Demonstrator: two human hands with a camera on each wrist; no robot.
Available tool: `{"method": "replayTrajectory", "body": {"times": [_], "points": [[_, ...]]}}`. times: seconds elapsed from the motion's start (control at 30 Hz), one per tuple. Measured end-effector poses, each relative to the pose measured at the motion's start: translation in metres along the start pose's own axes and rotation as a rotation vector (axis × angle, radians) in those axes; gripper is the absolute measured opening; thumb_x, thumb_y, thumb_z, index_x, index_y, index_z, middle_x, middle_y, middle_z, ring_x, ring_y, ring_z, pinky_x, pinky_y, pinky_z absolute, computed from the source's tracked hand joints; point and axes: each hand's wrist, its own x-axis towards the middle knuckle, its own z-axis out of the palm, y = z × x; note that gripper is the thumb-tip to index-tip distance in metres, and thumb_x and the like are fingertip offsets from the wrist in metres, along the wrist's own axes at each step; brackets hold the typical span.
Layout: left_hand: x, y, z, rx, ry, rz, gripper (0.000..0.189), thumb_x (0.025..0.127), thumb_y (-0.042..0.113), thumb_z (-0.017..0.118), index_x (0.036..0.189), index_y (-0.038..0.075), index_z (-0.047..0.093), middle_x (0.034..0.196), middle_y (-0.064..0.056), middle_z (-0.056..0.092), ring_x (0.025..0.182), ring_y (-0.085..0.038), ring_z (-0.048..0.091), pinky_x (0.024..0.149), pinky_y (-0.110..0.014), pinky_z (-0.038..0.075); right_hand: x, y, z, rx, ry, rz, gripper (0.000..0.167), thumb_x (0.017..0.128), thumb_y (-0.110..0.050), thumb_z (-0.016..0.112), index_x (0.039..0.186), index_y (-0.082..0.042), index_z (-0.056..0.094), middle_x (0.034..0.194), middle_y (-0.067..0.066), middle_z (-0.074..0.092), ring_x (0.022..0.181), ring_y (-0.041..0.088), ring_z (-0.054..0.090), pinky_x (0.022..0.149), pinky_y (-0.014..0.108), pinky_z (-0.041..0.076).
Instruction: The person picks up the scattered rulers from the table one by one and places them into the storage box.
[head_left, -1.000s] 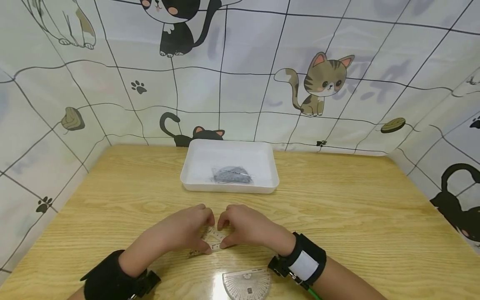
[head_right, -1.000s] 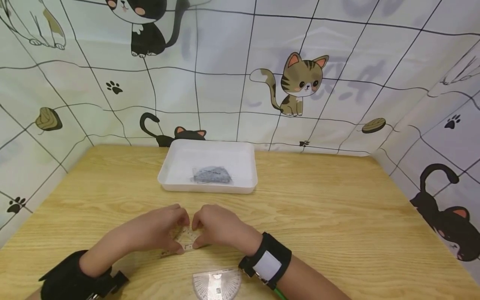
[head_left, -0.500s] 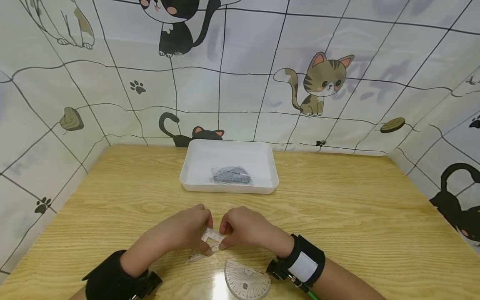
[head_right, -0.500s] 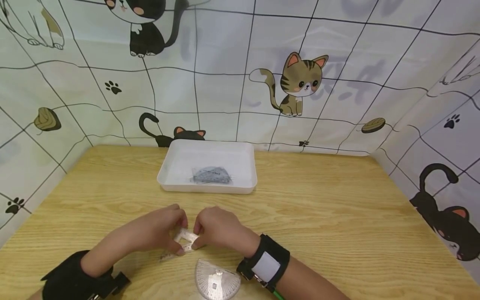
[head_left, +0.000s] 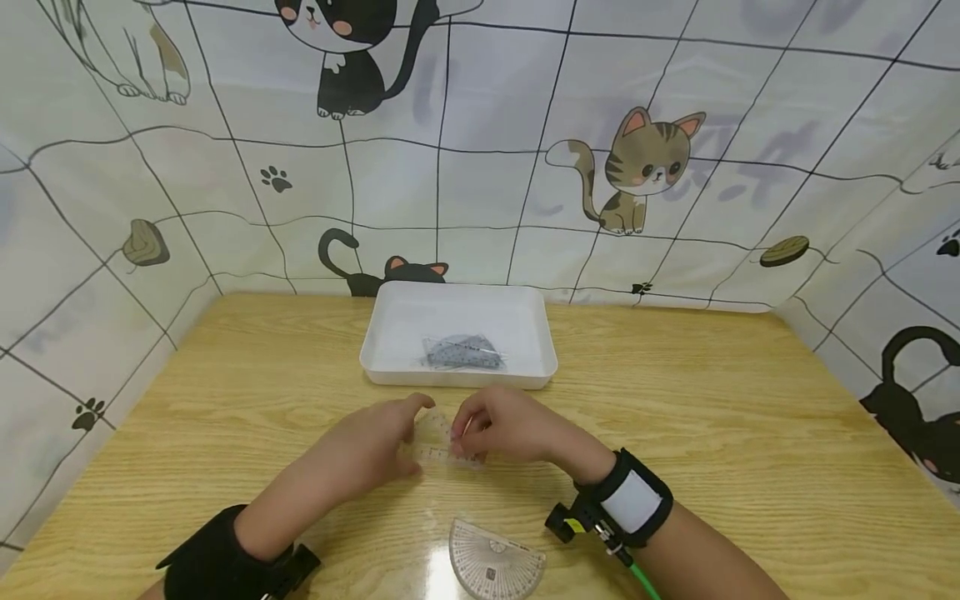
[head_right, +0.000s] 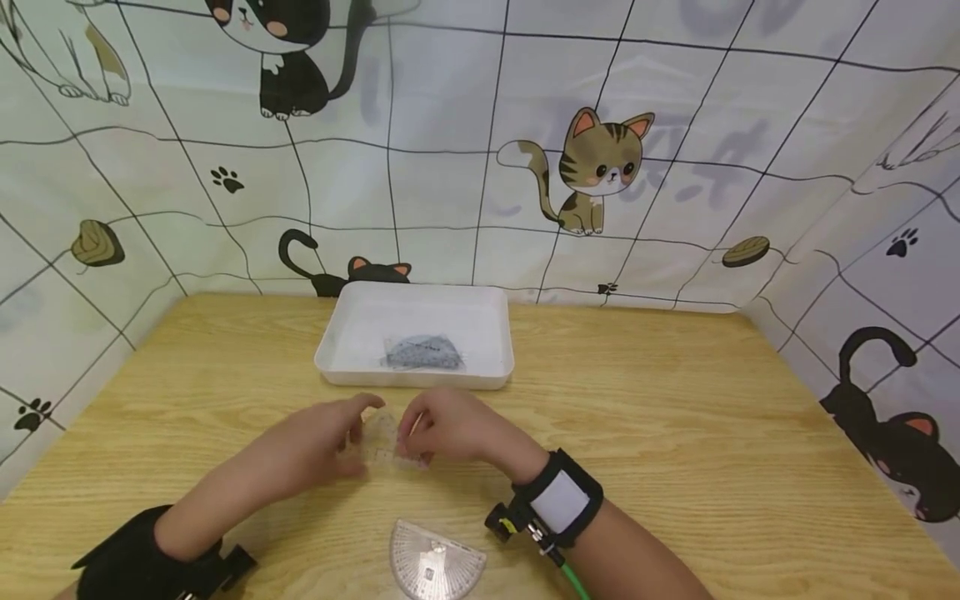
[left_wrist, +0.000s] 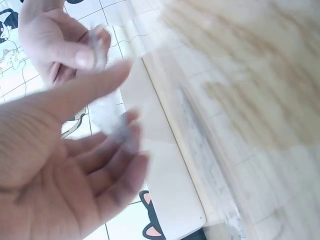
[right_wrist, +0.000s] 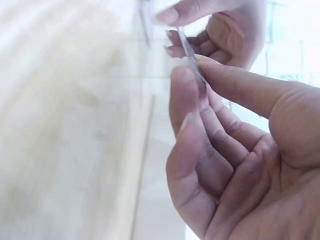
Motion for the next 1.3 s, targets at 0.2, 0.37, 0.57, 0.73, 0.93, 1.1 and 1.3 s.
{"method": "replayTrajectory", "body": {"times": [0.2,0.37,0.57,0.73,0.93,1.1,1.3], "points": [[0.007,0.006,-0.003,0.013,0.164,-0.020,0.038,0.083,0.017,0.084,0.116,0.008,0.068,0.088,0.001,0.073,0.078,-0.012,0.067,0.071,-0.033,0.056,-0.004,-0.001,-0.017,-0.160,0.120,-0.082,0.038,0.091,-0.020,0.075,0.125,-0.005,0.066,0.078,0.001,0.074,0.069,0.008,0.065,0.066,0.024,0.052],[0.017,0.011,-0.005,0.043,0.213,0.027,0.035,0.083,0.019,0.084,0.114,0.008,0.072,0.093,-0.003,0.077,0.085,-0.019,0.073,0.072,-0.036,0.060,-0.008,-0.007,-0.019,-0.413,0.212,-0.144,0.070,0.087,-0.031,0.080,0.146,-0.010,0.050,0.083,-0.011,0.070,0.069,-0.002,0.060,0.065,0.020,0.051],[0.043,0.010,-0.016,0.112,0.256,0.112,0.041,0.083,0.023,0.084,0.118,0.004,0.072,0.094,-0.006,0.079,0.086,-0.023,0.075,0.071,-0.035,0.060,-0.001,-0.010,-0.032,-0.678,0.328,-0.138,0.071,0.086,-0.037,0.080,0.145,-0.010,0.051,0.085,-0.006,0.072,0.066,0.002,0.060,0.058,0.021,0.048],[0.069,0.002,-0.022,0.092,0.318,0.085,0.045,0.083,0.026,0.084,0.119,0.007,0.066,0.102,-0.010,0.078,0.091,-0.027,0.074,0.070,-0.036,0.058,0.019,-0.008,-0.051,-0.734,0.343,-0.091,0.069,0.088,-0.037,0.079,0.145,-0.008,0.052,0.087,-0.001,0.074,0.071,0.008,0.064,0.059,0.024,0.049],[0.098,-0.007,-0.023,0.138,0.303,0.011,0.039,0.082,0.025,0.085,0.115,0.007,0.072,0.108,-0.009,0.077,0.100,-0.027,0.073,0.080,-0.042,0.059,0.051,0.001,-0.066,-0.718,0.283,-0.005,0.071,0.088,-0.037,0.078,0.147,-0.007,0.051,0.096,0.004,0.075,0.081,0.014,0.067,0.069,0.030,0.054],[0.115,-0.017,-0.018,0.138,0.218,-0.040,0.038,0.083,0.022,0.084,0.118,0.009,0.075,0.119,-0.009,0.075,0.113,-0.028,0.070,0.092,-0.044,0.057,0.072,0.019,-0.065,-0.663,0.250,0.033,0.067,0.087,-0.036,0.080,0.141,-0.004,0.057,0.118,0.012,0.071,0.103,0.023,0.068,0.087,0.038,0.056],[0.126,-0.030,-0.012,0.114,0.165,-0.102,0.041,0.082,0.030,0.085,0.119,0.016,0.076,0.129,-0.006,0.071,0.121,-0.029,0.064,0.093,-0.044,0.056,0.084,0.034,-0.061,-0.651,0.231,0.035,0.066,0.086,-0.040,0.080,0.136,-0.001,0.062,0.134,0.017,0.062,0.121,0.028,0.061,0.102,0.041,0.052]]}}
